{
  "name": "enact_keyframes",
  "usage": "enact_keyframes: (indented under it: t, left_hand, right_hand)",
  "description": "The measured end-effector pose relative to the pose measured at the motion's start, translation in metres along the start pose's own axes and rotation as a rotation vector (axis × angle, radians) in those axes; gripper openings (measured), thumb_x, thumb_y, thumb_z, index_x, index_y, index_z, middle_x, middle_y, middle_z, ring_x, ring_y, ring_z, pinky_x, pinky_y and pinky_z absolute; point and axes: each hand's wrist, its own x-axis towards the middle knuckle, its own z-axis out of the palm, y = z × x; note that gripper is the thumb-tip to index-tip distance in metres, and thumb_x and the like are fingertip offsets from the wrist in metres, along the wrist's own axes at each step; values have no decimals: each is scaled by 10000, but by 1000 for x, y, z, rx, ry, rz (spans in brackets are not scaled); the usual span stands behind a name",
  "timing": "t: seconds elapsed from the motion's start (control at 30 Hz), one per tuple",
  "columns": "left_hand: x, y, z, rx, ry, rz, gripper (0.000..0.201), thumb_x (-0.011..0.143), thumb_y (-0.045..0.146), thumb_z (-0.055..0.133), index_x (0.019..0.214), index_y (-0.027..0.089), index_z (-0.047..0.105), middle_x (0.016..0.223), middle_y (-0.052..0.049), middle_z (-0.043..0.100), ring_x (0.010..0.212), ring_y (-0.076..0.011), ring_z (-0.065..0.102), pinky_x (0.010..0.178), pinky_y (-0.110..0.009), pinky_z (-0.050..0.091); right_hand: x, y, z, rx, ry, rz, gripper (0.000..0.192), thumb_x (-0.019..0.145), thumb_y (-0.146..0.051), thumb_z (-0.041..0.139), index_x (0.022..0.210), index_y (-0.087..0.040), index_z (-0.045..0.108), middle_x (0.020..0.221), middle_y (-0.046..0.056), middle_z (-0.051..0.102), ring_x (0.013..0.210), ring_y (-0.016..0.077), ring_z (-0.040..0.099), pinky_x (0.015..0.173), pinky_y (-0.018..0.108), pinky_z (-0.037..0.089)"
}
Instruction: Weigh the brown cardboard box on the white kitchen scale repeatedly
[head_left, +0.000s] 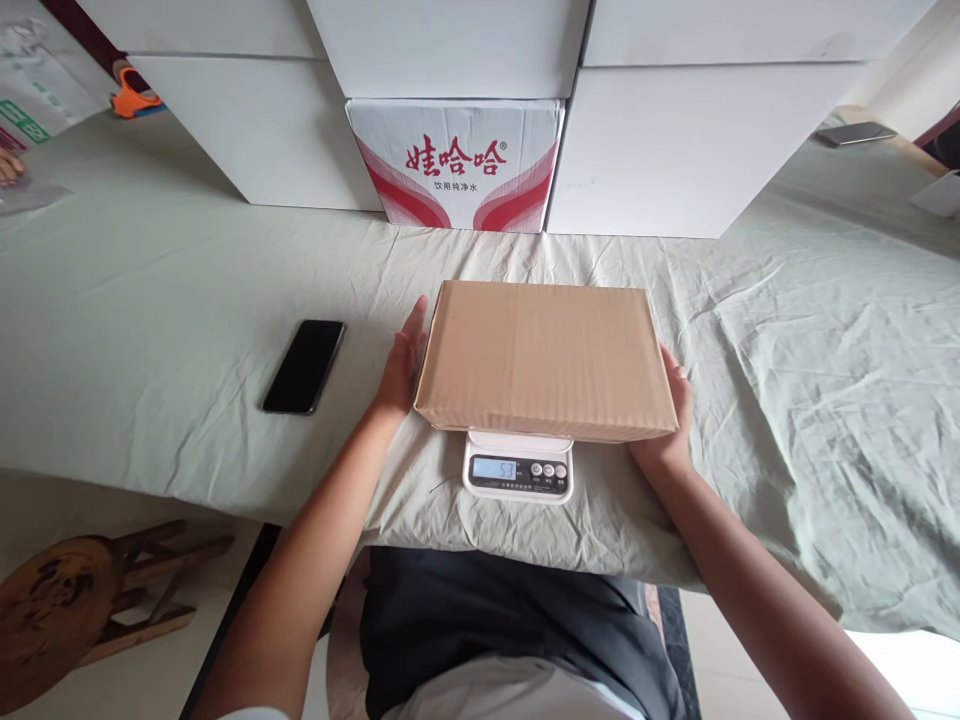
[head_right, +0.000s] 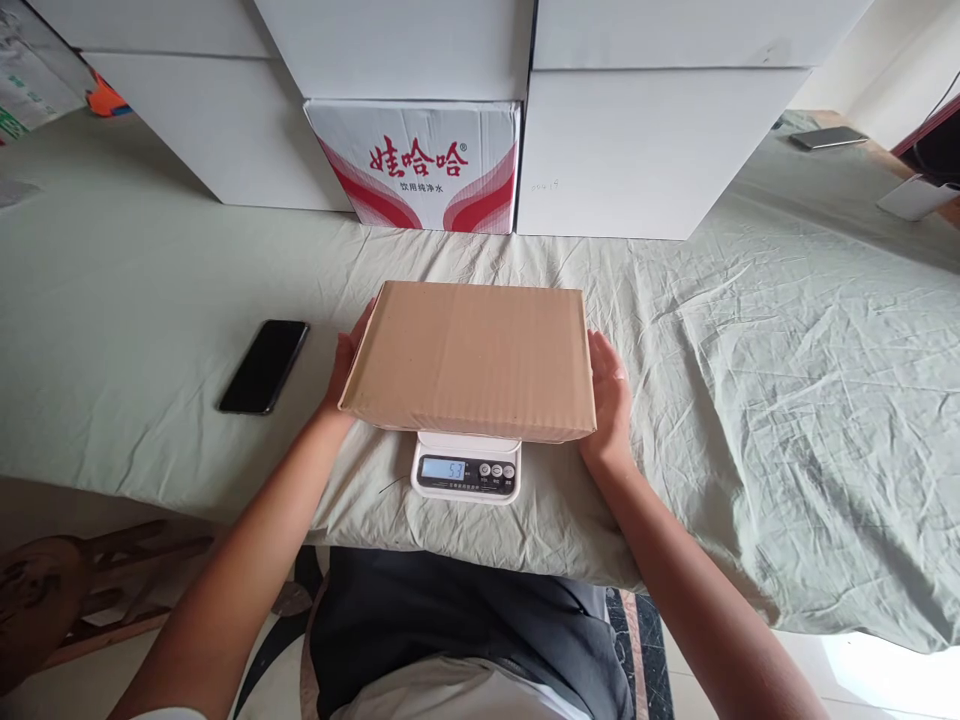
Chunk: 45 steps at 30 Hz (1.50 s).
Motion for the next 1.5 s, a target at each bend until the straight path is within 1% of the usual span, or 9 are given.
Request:
enact_keyframes:
  t: [0.13,0.3,0.6,0.77,0.9,1.03,1.13,1.3,1.5]
  left_hand:
    - [-1,-1,-2,10,-21,-3,685,958,801,354,1514,429,502,1690,165,397,1633,-307,264,1328,-538,307]
    - [1,-3,-8,20,-37,56,630,923,827,395,1453,528,560,1700,192,366,1664,-261,154,1381,-493,122]
    - [1,-4,-9,-1,-29,54,666,925,824,401,1473,479,558,1712,166,355,1664,-268,155,1381,-473,71]
    - [5,-5,-14,0,2,76,746,901,853,417,1489,416,560,1734,108,334,1666,-290,138,1368,-495,130]
    - [1,10,-13,13,39,105,716,899,854,424,1450,431,601,1711,101,387,1663,-269,154,1357,-478,183]
    - [-20,34,-5,34,95,146,723,960,818,306,1459,392,610,1689,49,439,1639,-253,251,1343,-457,218]
    - [-45,44,2,34,116,110,706,999,772,243,1465,387,609,1677,44,460,1629,-246,286,1342,-447,234]
    - [-83,44,15,39,104,66,723,989,775,270,1502,368,576,1686,43,444,1640,-271,253,1360,-458,223]
    - [-107,34,32,61,50,-15,771,991,775,260,1500,292,579,1611,-49,551,1630,-301,279,1348,-509,251]
  right_hand:
    - [-1,0,2,-36,29,-22,361,907,-573,606,1175,-367,731,1470,15,677,1511,391,465,1259,671,377]
    - [-1,1,4,-43,57,-46,473,933,-682,504,1181,-344,723,1437,36,696,1444,368,557,1226,671,427]
    - [-2,3,1,-8,25,-74,457,941,-661,489,1242,-401,714,1471,-8,675,1483,360,523,1260,643,394]
    - [0,5,-2,43,63,-67,484,920,-625,515,1264,-346,708,1472,4,676,1512,345,495,1309,634,312]
    - [-2,1,-5,68,50,-61,453,948,-592,473,1271,-369,701,1535,-47,628,1557,315,446,1339,624,259]
    - [-13,-18,-7,27,-22,-24,450,978,-590,426,1264,-403,719,1535,-67,633,1572,308,426,1352,610,246]
    - [-26,-36,-8,24,-74,44,473,1013,-574,375,1286,-398,719,1538,-64,632,1590,297,400,1362,597,228]
    - [-48,-47,-4,62,-109,109,533,1029,-611,307,1399,-424,641,1626,-108,532,1649,289,266,1361,620,218]
    - [-53,-47,10,98,-199,181,606,1011,-673,310,1403,-366,656,1562,-55,615,1655,310,244,1363,578,257]
